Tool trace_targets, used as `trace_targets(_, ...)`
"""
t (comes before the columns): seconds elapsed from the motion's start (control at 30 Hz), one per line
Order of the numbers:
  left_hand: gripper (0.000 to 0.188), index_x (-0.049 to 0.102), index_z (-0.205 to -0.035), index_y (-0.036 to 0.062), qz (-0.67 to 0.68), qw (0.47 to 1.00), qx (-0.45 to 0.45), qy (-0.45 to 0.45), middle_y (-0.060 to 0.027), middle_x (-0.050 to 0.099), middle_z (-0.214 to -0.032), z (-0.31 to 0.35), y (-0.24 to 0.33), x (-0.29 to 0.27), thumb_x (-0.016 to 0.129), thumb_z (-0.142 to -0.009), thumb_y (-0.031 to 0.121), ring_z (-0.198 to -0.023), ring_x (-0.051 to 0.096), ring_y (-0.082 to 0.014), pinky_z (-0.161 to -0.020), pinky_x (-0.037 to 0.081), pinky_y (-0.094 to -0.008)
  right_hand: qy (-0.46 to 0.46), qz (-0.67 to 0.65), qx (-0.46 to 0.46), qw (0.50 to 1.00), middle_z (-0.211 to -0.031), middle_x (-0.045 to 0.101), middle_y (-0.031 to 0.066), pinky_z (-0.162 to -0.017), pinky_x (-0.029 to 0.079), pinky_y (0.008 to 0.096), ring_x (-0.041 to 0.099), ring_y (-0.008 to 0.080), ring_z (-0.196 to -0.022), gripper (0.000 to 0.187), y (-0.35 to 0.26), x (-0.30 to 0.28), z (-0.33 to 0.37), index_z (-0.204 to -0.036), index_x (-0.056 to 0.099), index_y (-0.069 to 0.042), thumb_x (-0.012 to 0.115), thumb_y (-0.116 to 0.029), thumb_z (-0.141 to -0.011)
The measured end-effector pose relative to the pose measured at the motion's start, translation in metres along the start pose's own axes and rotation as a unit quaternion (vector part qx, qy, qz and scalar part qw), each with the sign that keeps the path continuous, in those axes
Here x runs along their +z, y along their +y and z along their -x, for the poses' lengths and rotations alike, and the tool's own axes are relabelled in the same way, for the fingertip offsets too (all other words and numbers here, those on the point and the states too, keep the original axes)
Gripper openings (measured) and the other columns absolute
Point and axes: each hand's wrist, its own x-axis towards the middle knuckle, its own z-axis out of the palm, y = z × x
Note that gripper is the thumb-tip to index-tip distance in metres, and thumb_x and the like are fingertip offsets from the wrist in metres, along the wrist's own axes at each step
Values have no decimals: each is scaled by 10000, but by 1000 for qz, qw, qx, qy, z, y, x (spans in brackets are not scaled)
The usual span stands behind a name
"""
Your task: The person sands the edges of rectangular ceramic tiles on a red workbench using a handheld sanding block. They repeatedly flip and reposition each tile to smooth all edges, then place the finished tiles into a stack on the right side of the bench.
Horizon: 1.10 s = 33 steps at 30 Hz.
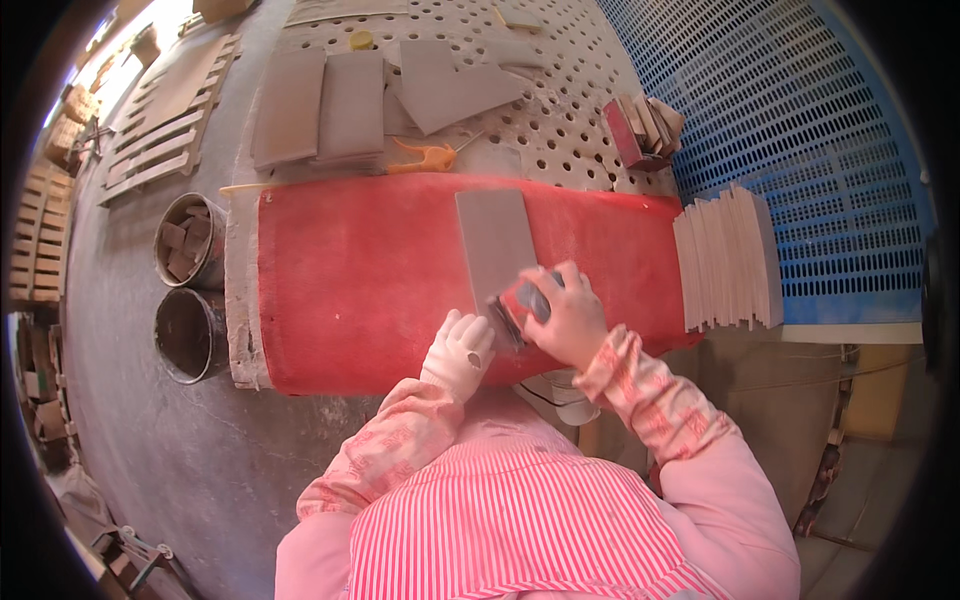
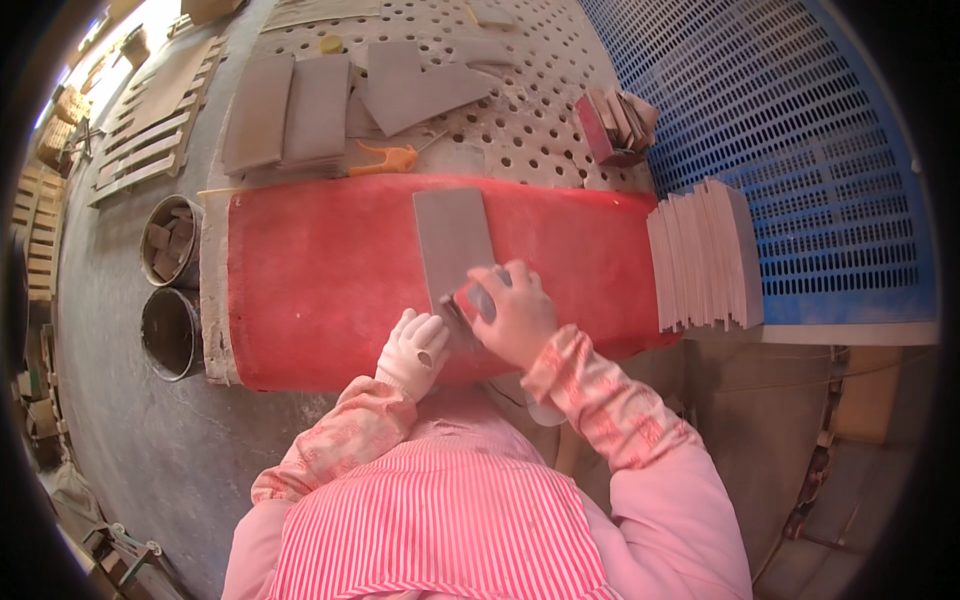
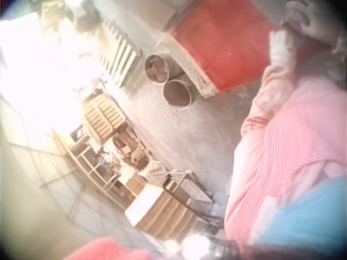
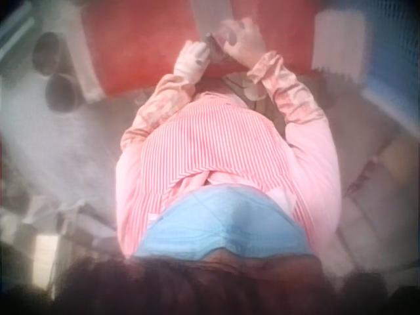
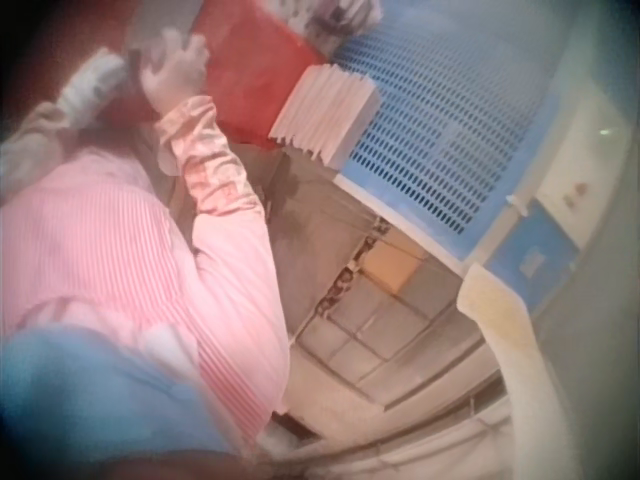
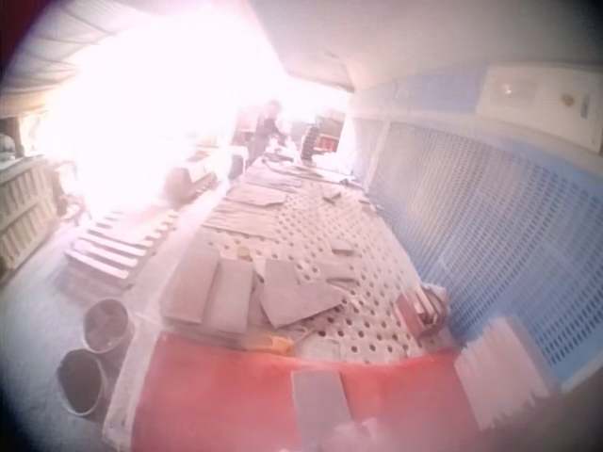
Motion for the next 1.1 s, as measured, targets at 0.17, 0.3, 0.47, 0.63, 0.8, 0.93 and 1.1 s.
trace_targets(0.17,368,714,-1117,63,4,1000,-21,-8,-66,634,-1225,-5,3,-3,832,-781,154,-1198,621,-327,-1138,501,-489,-15,18,5,1000,-1354,589,213,-1003,580,560,648,469,-1193,569,1,5,-128,-1433,661,-234,797,-321,-888)
trace_targets(0.3,372,720,-1130,58,3,997,-61,-44,-79,650,-1215,-8,5,-4,831,-785,139,-1183,635,-340,-1106,531,-468,-12,-15,14,1000,-1398,584,231,-1012,581,554,657,449,-1223,565,-9,6,-218,-1440,671,-226,790,-331,-897)
trace_targets(0.47,246,732,-1151,55,11,971,-127,200,-156,687,-1319,5,2,-3,780,-912,90,-1194,674,-379,-1012,591,-456,-27,0,-113,993,-1393,594,213,-977,585,546,669,432,-1200,550,-22,22,-188,-1440,675,-237,784,-319,-907)
trace_targets(0.63,250,715,-1291,74,108,901,-326,264,-217,622,-1493,26,-24,-13,705,-1054,151,-1288,670,-397,-1064,579,-463,-92,-61,-226,968,-1336,601,165,-921,604,548,642,443,-1124,572,-34,23,-52,-1401,670,-282,801,-209,-850)
trace_targets(0.8,184,762,-1206,104,68,934,-254,243,-201,656,-1450,19,-13,-14,725,-1034,161,-1255,693,-378,-1068,579,-471,-100,-74,-216,968,-1317,599,150,-874,627,519,631,418,-1110,584,20,-15,21,-1370,693,-296,803,-176,-809)
trace_targets(0.93,125,799,-1070,114,84,967,-186,153,-156,749,-1249,11,35,-11,773,-962,169,-1161,719,-376,-1001,593,-486,-106,-29,-147,983,-1322,599,153,-864,628,526,628,424,-1117,571,54,-33,23,-1359,702,-304,801,-201,-806)
trace_targets(1.1,131,761,-948,117,45,971,-197,125,-132,755,-1015,16,48,-20,712,-974,236,-948,718,-395,-806,583,-534,-127,-63,-254,957,-1279,613,182,-856,614,556,627,450,-1122,483,28,-10,-8,-1348,702,-292,784,-282,-872)
